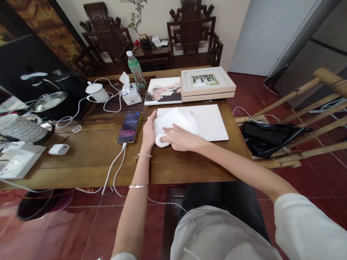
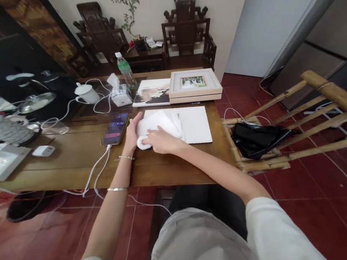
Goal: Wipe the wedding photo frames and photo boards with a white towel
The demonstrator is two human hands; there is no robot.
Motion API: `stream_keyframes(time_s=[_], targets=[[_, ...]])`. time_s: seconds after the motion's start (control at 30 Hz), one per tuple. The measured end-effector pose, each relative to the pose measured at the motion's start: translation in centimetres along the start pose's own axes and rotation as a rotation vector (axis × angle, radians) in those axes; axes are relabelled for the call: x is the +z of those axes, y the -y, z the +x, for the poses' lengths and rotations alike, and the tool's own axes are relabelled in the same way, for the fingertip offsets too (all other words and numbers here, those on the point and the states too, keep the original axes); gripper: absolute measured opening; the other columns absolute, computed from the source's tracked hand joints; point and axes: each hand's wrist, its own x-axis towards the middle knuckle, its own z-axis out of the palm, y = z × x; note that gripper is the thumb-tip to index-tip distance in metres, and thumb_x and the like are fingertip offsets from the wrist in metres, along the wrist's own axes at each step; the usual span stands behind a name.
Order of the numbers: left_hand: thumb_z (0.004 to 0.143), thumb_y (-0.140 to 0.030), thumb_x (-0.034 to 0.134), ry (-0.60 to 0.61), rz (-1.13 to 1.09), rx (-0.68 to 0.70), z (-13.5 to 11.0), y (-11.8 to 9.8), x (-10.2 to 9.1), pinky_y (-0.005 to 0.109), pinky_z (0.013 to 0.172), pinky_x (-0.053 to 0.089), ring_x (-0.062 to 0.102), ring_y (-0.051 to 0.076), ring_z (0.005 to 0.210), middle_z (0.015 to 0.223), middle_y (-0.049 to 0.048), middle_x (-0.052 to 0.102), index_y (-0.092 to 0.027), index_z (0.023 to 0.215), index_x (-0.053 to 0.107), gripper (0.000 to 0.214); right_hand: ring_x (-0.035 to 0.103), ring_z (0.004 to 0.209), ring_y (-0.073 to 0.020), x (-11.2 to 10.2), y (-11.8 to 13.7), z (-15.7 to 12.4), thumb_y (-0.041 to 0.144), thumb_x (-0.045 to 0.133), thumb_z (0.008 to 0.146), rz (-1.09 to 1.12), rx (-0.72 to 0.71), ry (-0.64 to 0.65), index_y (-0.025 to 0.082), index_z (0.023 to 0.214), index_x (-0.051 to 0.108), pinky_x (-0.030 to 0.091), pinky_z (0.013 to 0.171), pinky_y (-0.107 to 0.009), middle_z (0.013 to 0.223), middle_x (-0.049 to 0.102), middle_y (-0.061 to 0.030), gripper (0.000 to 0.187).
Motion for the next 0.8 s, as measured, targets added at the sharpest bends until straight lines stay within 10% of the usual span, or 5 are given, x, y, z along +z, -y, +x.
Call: stream_keyframes(time_s=[0.17,0.47,0.8], targets=[[0.098,-0.051,0.018,0.09,0.233,0.037,-0.6,-0.4,0.5,0.035,0.111,0.032,0.046,0.021,0.129,0.137,0.0081,0.053,-0.015,0.129,0.054,0.06,0.06,0.077,-0.0198,-3.2,-0.3,-2.8,0.002,0.043,0.074,0.101,0.017,0.173,0.018,0.095,0.063,0.037,0.066,-0.029,0.089,0.066,-0.0085,0.033],[0.096,-0.04,0.032,0.203,0.359,0.123,-0.6,0.1,0.8,0.038,0.111,0.033,0.047,0.022,0.129,0.132,0.0112,0.057,-0.013,0.119,0.061,0.046,0.061,0.091,-0.0254,-3.8,-5.4,0.8,0.014,0.043,0.084,-0.002,0.501,0.104,0.018,0.114,0.059,0.04,0.067,-0.03,0.112,0.062,-0.0154,0.034],[0.094,-0.032,0.037,0.201,0.391,0.131,-0.7,-0.5,0.6,0.037,0.106,0.04,0.053,0.023,0.122,0.127,0.0105,0.061,-0.015,0.115,0.064,0.039,0.057,0.103,-0.0241,-2.1,-7.3,8.4,0.019,0.046,0.083,0.08,0.341,-0.007,0.015,0.111,0.061,0.039,0.079,-0.028,0.118,0.064,-0.0115,0.032]])
